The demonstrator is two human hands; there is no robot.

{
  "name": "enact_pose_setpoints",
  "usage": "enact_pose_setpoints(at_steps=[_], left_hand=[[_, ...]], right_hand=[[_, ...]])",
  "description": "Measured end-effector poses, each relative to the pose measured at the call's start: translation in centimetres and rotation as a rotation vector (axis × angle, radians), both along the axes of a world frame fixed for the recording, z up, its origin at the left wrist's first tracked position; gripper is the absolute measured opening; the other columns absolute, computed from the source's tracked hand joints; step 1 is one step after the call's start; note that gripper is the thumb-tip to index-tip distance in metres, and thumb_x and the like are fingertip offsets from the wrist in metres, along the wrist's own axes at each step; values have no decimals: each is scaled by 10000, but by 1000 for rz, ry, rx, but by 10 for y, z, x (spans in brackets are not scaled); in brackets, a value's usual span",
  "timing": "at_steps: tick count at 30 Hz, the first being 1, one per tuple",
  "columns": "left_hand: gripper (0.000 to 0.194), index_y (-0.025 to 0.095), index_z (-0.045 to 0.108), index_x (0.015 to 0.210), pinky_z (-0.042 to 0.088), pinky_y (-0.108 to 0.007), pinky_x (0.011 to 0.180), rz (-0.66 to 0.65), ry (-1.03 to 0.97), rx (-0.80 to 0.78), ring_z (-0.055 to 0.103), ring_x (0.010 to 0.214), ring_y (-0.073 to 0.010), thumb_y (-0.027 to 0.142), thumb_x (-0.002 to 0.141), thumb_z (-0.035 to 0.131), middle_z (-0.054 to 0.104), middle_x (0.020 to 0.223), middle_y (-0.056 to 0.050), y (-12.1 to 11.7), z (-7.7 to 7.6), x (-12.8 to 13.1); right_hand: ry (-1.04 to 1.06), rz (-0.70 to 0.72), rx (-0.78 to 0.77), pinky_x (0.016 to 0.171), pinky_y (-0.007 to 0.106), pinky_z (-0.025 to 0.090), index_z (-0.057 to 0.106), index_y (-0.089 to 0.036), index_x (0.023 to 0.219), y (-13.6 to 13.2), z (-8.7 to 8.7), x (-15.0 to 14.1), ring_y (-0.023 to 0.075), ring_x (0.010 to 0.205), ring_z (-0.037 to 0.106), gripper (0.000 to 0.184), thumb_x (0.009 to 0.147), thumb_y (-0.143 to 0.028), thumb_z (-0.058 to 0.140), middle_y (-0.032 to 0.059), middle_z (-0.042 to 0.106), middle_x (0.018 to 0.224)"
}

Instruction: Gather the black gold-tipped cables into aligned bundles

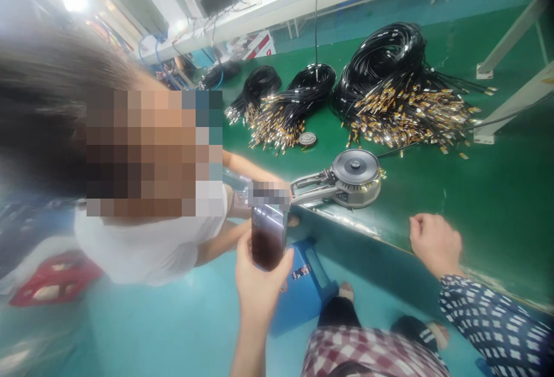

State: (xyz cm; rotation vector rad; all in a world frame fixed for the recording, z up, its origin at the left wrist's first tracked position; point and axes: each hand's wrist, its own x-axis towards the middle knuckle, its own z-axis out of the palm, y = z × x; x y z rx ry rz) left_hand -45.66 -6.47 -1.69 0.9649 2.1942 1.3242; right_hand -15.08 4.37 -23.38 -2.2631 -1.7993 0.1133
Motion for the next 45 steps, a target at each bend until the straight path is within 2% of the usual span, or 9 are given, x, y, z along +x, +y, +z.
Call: enact_pose_setpoints(at_steps=[19,27,34,41,45], left_hand=[[565,198,570,1072,551,-331,636,11,-10,-2,669,807,-237,347,580,803,651,888,-66,1,-1,-4],[540,200,576,1050,546,-314,590,13,19,20,670,809,-242,345,581,801,653,902,-71,2,1,-4],[541,201,581,1049,553,-325,615,4,22,15,669,833,-248,349,578,801,653,908,-73,3,0,-2],[568,201,571,1082,525,-417,825,-21,54,-3,643,955,-270,389,591,787,663,998,-79,4,-3,-4],[588,189,578,1074,517,-419,823,-27,81,-2,643,892,-253,420,578,794,668,984,-80,5,-5,-5]], right_hand=[[-18,-7,-13,675,358,301,631,-162,926,0,2,-2,245,858,548,352,953,-367,347,120,630,932],[-23,-8,4,673,349,295,625,-167,920,-1,3,-3,237,856,547,351,957,-369,340,112,625,924],[-27,-1,5,666,345,280,624,-166,919,0,1,-1,230,843,538,351,958,-368,340,106,621,910],[-7,-1,16,663,342,270,626,-162,930,1,-1,1,220,826,525,338,954,-359,352,106,613,913],[-20,-4,34,669,335,268,623,-162,927,0,-1,-1,214,825,522,340,962,-360,349,99,614,913]])
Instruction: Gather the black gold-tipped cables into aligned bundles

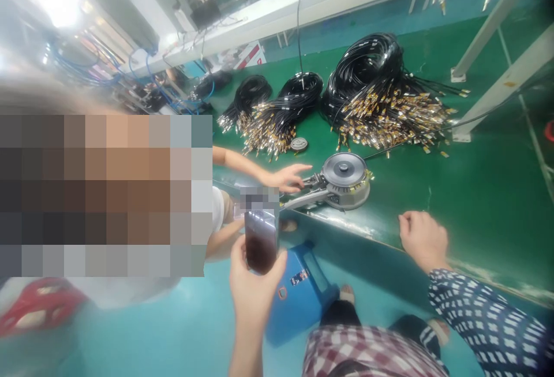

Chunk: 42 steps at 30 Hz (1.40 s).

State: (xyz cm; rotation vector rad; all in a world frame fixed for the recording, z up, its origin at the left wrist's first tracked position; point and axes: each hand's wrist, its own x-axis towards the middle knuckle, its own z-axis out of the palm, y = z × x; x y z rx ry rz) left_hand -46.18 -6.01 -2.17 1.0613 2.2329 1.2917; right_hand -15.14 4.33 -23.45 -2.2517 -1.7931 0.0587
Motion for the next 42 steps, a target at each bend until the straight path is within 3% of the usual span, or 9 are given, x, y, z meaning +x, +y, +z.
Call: enact_pose_setpoints(at_steps=[22,42], left_hand=[[587,199,567,1084,498,-431,864,-43,21,-7,634,964,-267,405,587,802,661,1029,-78,2,-4,2],[580,187,562,1085,544,-348,729,-53,-8,-47,653,894,-241,370,591,805,661,985,-79,1,0,-2]], right_hand=[[-46,15,69,646,329,224,614,-145,905,-2,-1,-2,196,772,471,300,954,-324,379,96,588,870],[-78,-8,-32,673,339,280,633,-155,944,-1,4,-4,224,835,545,327,970,-335,362,101,628,918]])
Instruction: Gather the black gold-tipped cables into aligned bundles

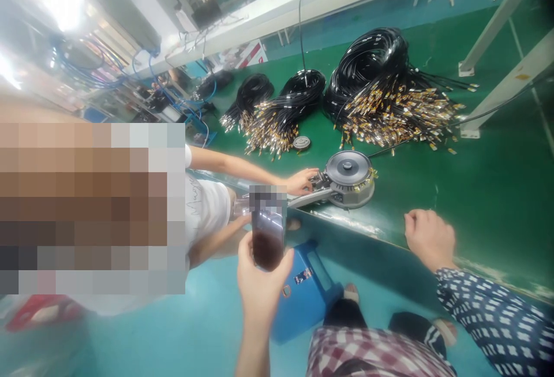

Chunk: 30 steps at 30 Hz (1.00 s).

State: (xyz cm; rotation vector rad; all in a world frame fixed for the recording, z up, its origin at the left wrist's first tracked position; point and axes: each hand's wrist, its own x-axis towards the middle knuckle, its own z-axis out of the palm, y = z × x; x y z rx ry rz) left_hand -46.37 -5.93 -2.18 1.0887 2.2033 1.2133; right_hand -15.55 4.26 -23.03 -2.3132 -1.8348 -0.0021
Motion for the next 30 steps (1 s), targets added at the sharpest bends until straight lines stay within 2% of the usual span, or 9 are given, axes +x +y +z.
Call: enact_pose_setpoints(at_steps=[7,18,30], left_hand=[[568,199,566,1080,547,-350,741,30,1,-15,644,956,-253,339,585,804,656,1027,-83,0,2,0],[532,193,564,1058,530,-295,586,52,-68,-4,664,775,-216,308,592,794,663,902,-65,-9,5,-2],[544,194,560,1079,511,-273,528,77,-84,-17,668,781,-224,313,600,790,666,938,-78,-14,5,-4]], right_hand=[[-2,15,17,656,335,273,640,-154,928,0,-2,1,229,823,553,339,966,-339,359,106,635,902],[22,23,58,640,347,281,652,-143,900,0,-9,4,237,812,546,338,943,-342,383,128,636,888],[40,29,56,648,365,290,658,-138,900,1,-10,5,256,827,556,351,941,-340,373,144,644,895]])
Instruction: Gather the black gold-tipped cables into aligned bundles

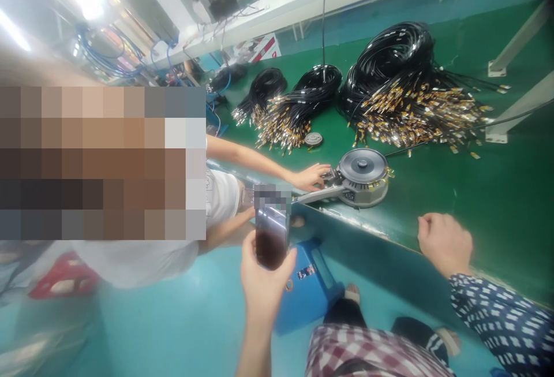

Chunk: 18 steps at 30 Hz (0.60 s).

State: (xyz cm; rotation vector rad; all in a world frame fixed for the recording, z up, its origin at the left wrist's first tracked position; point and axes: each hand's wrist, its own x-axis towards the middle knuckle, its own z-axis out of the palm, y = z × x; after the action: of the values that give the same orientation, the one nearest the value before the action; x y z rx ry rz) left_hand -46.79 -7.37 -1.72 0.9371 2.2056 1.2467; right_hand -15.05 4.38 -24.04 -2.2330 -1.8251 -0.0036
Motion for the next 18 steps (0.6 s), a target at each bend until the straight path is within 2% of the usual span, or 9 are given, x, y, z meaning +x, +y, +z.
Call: enact_pose_setpoints(at_steps=[11,18], left_hand=[[552,198,566,1082,556,-318,622,16,26,47,668,874,-246,331,596,791,657,961,-77,1,-4,1],[571,205,551,1101,548,-299,575,22,27,14,663,839,-236,349,600,784,655,969,-75,4,-3,6]], right_hand=[[4,-5,-25,655,357,291,650,-147,909,0,4,-1,246,834,557,349,947,-343,364,133,641,909],[2,-10,-49,660,358,291,650,-142,930,0,5,-1,248,838,556,364,957,-345,349,133,636,918]])
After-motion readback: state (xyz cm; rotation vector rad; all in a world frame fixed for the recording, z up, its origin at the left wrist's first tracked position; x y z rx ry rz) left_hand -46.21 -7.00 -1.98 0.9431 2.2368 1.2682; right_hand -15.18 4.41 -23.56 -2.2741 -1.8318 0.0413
